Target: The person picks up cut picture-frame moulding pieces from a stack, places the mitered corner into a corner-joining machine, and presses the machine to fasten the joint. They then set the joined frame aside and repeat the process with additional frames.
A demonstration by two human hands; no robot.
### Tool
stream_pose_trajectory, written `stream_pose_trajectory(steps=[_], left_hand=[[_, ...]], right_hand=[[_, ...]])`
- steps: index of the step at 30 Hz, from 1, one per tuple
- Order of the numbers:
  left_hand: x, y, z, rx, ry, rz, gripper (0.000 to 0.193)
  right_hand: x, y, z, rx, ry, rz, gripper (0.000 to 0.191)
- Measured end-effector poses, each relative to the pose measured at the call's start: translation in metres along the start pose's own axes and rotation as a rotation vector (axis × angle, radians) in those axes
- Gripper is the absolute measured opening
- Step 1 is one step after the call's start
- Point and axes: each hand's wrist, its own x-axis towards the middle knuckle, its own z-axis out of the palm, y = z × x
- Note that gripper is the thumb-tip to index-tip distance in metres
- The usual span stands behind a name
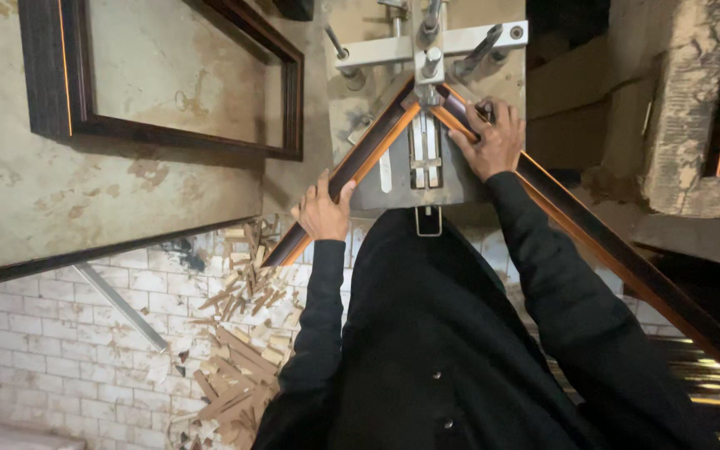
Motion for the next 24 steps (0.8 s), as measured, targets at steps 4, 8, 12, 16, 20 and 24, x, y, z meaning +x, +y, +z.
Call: stream_pose_trajectory(steps=[4, 8, 12, 16, 20, 24], left_hand=[[-0.0023, -0.0013, 0.0029, -0.002, -0.013, -0.016, 0.065], [-0.0010, -0.0017, 0.0026, 0.029, -0.042, -0.031, 0.065], [0.0026, -0.0012, -0.0008, 0.013, -0.037, -0.028, 0.064], [0.0008, 0.0016, -0.0022, 0.016, -0.051, -0.036, 0.064], [0.0021, 0.0040, -0.0015, 0.045, -0.032, -0.036, 0.065], [0.0028, 0.0032, -0.0026, 0.037, -0.087, -0.062, 0.065]], right_hand=[[-0.0022, -0.0008, -0.0033, 0.058, 0.020, 0.010, 0.052], [-0.0022, -0.0020, -0.0059, 0.037, 0.050, -0.040, 0.053], [0.0017, -0.0048, -0.0077, 0.040, 0.053, -0.010, 0.051], [0.0011, -0.0053, -0.0074, 0.047, 0.025, 0.005, 0.051], [0.0000, -0.0035, -0.0065, 0.055, 0.017, 0.013, 0.054], [0.0032, -0.0048, -0.0094, 0.050, 0.006, 0.019, 0.055]])
